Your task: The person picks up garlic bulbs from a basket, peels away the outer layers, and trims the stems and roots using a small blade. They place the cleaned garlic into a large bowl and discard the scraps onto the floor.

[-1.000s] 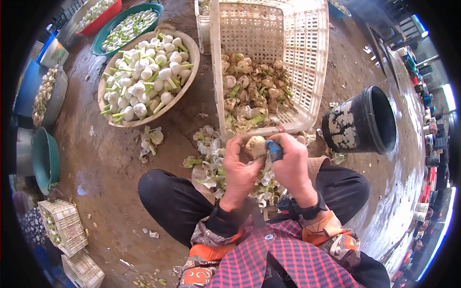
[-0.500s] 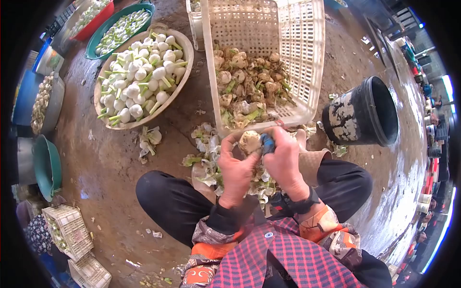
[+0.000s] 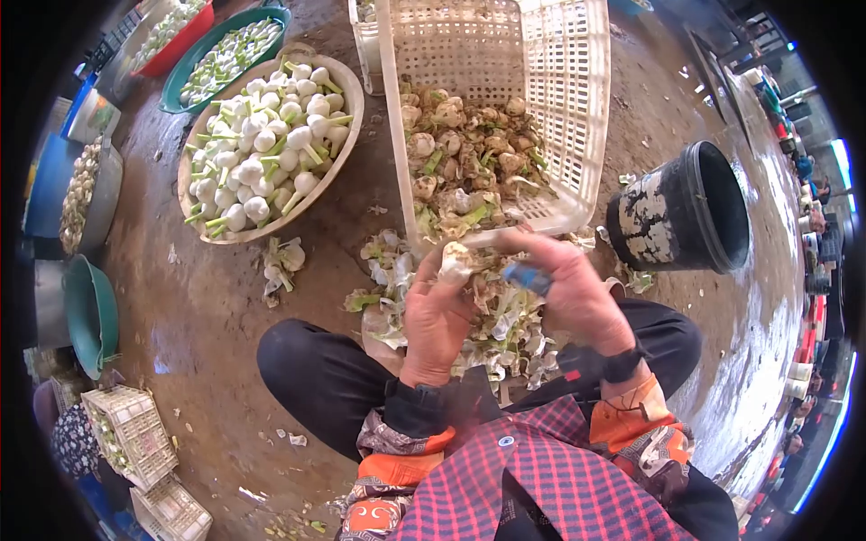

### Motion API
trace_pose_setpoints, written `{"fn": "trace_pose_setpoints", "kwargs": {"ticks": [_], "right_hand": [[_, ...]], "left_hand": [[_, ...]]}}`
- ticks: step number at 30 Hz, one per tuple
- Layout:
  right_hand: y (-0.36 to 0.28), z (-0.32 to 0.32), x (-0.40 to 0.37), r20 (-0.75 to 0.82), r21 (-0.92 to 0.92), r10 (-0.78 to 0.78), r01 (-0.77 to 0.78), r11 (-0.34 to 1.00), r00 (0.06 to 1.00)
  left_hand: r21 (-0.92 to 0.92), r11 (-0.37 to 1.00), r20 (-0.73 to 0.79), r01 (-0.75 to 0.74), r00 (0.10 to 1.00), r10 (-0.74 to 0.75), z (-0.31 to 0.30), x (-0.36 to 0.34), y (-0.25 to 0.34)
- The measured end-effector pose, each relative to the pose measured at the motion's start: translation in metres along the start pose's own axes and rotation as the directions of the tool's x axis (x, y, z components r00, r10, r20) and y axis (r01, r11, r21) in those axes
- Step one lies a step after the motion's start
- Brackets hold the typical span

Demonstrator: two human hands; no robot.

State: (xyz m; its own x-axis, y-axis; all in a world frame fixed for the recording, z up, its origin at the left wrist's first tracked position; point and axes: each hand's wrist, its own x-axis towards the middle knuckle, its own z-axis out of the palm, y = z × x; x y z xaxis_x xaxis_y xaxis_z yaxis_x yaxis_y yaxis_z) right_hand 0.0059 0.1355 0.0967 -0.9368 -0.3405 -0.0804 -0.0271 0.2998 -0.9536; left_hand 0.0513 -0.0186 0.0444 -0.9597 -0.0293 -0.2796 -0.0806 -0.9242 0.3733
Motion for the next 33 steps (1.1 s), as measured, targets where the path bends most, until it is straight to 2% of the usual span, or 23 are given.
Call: {"fn": "trace_pose_setpoints", "kwargs": {"ticks": [1, 3, 6, 7, 10, 11, 14, 15, 17, 18, 19, 20, 22, 23, 24, 26, 27, 28, 29, 30, 31, 32, 33], "right_hand": [[0.001, 0.001, 0.001, 0.015, -0.201, -0.110, 0.111, 0.973, 0.994], [0.009, 0.004, 0.005, 0.116, -0.555, -0.302, 0.314, 0.770, 0.946], [0.019, 0.006, 0.003, 0.187, -0.294, -0.112, 0.164, 0.942, 0.976], [0.019, 0.007, 0.001, 0.223, -0.079, 0.077, -0.061, 0.995, 0.972], [0.015, -0.005, 0.001, 0.472, 0.321, 0.258, -0.437, 0.840, 0.843], [0.027, -0.002, 0.000, 0.492, 0.406, 0.224, -0.449, 0.796, 0.841], [0.020, 0.005, -0.006, 0.370, 0.462, 0.332, -0.482, 0.745, 0.868], [0.020, 0.006, -0.008, 0.331, 0.475, 0.318, -0.448, 0.757, 0.889], [0.019, 0.007, -0.010, 0.243, 0.499, 0.285, -0.372, 0.783, 0.927], [0.020, 0.010, -0.014, 0.190, 0.521, 0.266, -0.327, 0.788, 0.945], [0.021, 0.015, -0.016, 0.139, 0.540, 0.246, -0.282, 0.793, 0.959], [0.022, 0.019, -0.016, 0.091, 0.556, 0.223, -0.235, 0.798, 0.971], [0.020, 0.025, -0.015, 0.024, 0.406, 0.174, -0.169, 0.898, 0.984], [0.017, 0.027, -0.017, 0.034, 0.388, 0.186, -0.184, 0.903, 0.982], [0.016, 0.032, -0.019, 0.048, 0.368, 0.198, -0.202, 0.908, 0.979], [0.016, 0.039, -0.027, 0.051, 0.383, 0.181, -0.187, 0.905, 0.982], [0.013, 0.036, -0.032, 0.096, 0.386, 0.185, -0.207, 0.899, 0.978], [0.010, 0.032, -0.037, 0.143, 0.389, 0.186, -0.228, 0.893, 0.972], [0.000, 0.026, -0.047, 0.193, 0.205, 0.155, -0.194, 0.959, 0.969], [0.006, 0.020, -0.061, 0.240, 0.326, 0.010, -0.090, 0.941, 0.971], [0.014, 0.012, -0.064, 0.286, 0.150, 0.101, -0.149, 0.977, 0.953], [0.025, 0.008, -0.066, 0.306, -0.031, 0.201, -0.201, 0.979, 0.930], [0.041, 0.012, -0.065, 0.265, -0.501, 0.377, -0.208, 0.840, 0.888]], "left_hand": [[0.099, 0.995, 0.003, -0.015, 1.000, 0.015, -0.001, -0.001, -0.001], [0.221, 0.975, -0.053, -0.037, 0.997, 0.050, 0.004, -0.004, -0.001], [0.228, 0.973, -0.041, 0.024, 0.999, -0.015, -0.005, -0.004, 0.009], [0.269, 0.961, -0.005, 0.066, 0.998, -0.067, -0.006, -0.005, 0.015], [0.118, 0.970, 0.084, 0.213, 0.971, -0.223, -0.010, -0.002, 0.014], [0.100, 0.967, 0.142, 0.236, 0.958, -0.249, -0.020, 0.002, 0.009], [0.326, 0.943, -0.060, 0.069, 0.997, -0.052, -0.009, 0.001, 0.002], [0.503, 0.860, 0.023, -0.087, 0.996, 0.087, -0.006, -0.003, 0.002], [0.727, 0.491, 0.400, -0.479, 0.878, 0.265, -0.002, 0.000, 0.013], [0.725, 0.249, 0.585, -0.642, 0.765, 0.268, -0.002, 0.000, 0.016], [0.768, 0.140, 0.610, -0.625, 0.780, 0.139, -0.001, 0.000, 0.014], [0.767, 0.192, 0.591, -0.612, 0.790, 0.163, -0.003, 0.001, 0.009], [0.754, 0.293, 0.550, -0.587, 0.809, 0.206, -0.004, 0.003, -0.004], [0.724, 0.521, 0.344, -0.453, 0.891, 0.296, -0.002, 0.002, -0.014], [0.675, 0.627, 0.258, -0.390, 0.920, 0.295, -0.002, 0.001, -0.015], [0.529, 0.805, 0.086, -0.266, 0.961, 0.262, -0.006, 0.003, -0.016], [0.512, 0.817, 0.017, -0.265, 0.954, 0.299, -0.012, 0.008, -0.019], [0.288, 0.949, -0.094, -0.132, 0.982, 0.165, -0.011, 0.011, -0.012], [0.038, 0.997, -0.088, -0.067, 0.994, 0.070, -0.027, 0.017, -0.004], [-0.214, 0.977, -0.056, 0.004, 0.998, -0.016, -0.045, 0.022, 0.004], [-0.285, 0.958, -0.063, -0.020, 0.998, 0.002, -0.044, 0.023, 0.012], [-0.151, 0.988, -0.102, -0.029, 0.995, 0.013, -0.040, 0.020, 0.013], [-0.012, 1.000, -0.134, -0.016, 0.991, 0.015, -0.017, 0.013, 0.016]]}}
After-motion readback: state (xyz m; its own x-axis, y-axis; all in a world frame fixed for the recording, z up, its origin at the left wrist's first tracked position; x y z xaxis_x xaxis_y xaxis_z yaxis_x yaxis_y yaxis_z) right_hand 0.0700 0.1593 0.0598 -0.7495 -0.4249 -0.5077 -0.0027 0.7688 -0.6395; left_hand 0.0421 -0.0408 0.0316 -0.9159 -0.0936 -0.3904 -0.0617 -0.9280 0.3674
